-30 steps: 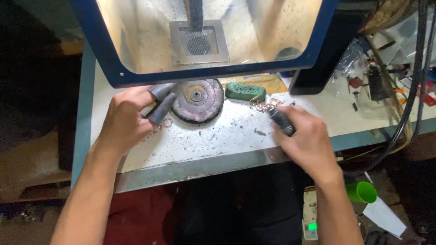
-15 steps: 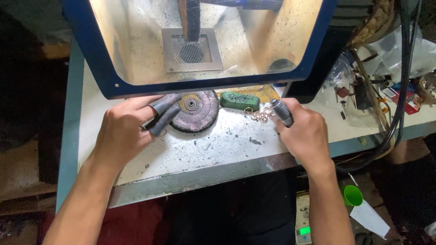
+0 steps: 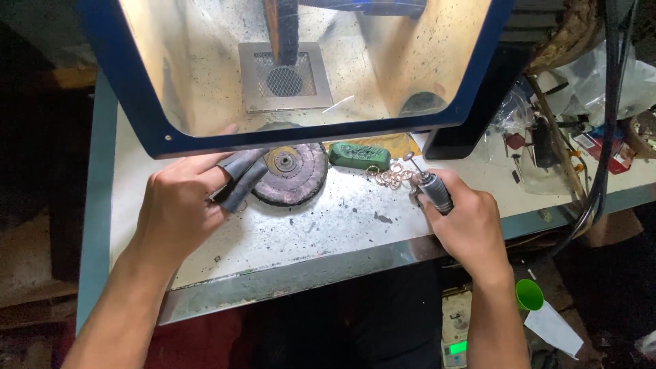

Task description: Polishing small metal rings using a handheld rotary tool and a stationary polishing wheel at a workbench.

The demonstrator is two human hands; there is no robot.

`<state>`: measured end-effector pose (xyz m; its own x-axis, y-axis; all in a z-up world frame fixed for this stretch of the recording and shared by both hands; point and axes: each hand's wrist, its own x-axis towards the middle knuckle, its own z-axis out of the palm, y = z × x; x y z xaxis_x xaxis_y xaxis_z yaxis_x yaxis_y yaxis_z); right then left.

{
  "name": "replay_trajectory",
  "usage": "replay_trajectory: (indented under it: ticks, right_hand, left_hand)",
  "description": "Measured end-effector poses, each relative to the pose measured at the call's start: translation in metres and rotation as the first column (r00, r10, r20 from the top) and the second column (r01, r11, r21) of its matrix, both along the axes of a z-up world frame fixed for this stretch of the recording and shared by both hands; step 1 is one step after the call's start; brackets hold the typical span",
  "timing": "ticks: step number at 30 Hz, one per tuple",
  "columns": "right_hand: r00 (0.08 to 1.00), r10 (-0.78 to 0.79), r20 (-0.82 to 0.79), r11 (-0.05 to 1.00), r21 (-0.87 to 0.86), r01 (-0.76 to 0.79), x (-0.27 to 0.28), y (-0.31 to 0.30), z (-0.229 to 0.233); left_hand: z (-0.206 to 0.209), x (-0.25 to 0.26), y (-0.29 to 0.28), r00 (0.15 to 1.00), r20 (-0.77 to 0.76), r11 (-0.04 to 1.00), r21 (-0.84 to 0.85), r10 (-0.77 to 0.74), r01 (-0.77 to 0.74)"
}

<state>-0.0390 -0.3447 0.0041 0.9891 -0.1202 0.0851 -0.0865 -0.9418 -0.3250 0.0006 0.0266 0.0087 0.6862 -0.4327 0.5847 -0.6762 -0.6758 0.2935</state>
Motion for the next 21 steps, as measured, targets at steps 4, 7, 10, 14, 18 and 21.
replay_trajectory:
  ticks: [4,7,10,14,18,21]
  right_hand:
    - [0.988,0.075,0.137,0.994,0.066,-0.085,-0.006,-0.005,-0.011]
    - [0.986,0.050,0.160,0.997,0.054,-0.059,-0.007,-0.009,-0.019]
    - [0.941,0.160,0.298,0.987,-0.019,-0.162,-0.007,-0.012,-0.020]
    - [0.935,0.163,0.316,0.986,-0.078,-0.145,-0.002,-0.019,-0.011]
    - [0.916,0.207,0.342,0.978,-0.102,-0.183,-0.003,-0.015,0.000]
    - [0.929,0.202,0.309,0.979,-0.063,-0.192,-0.005,-0.003,0.007]
  left_hand:
    - [0.007,0.000,-0.005,1.000,0.012,1.000,-0.017,-0.014,0.014]
    - [0.009,0.000,-0.006,0.999,0.040,0.999,-0.030,-0.019,0.021]
    - [0.008,0.001,-0.004,0.998,0.051,0.999,-0.046,0.021,-0.018]
    - [0.005,0.000,-0.001,0.999,0.031,0.999,-0.033,0.031,-0.030]
    - [0.004,0.000,0.002,0.997,0.035,0.997,-0.020,0.075,-0.074]
    - [0.004,0.000,0.000,0.995,0.057,0.996,-0.030,0.085,-0.084]
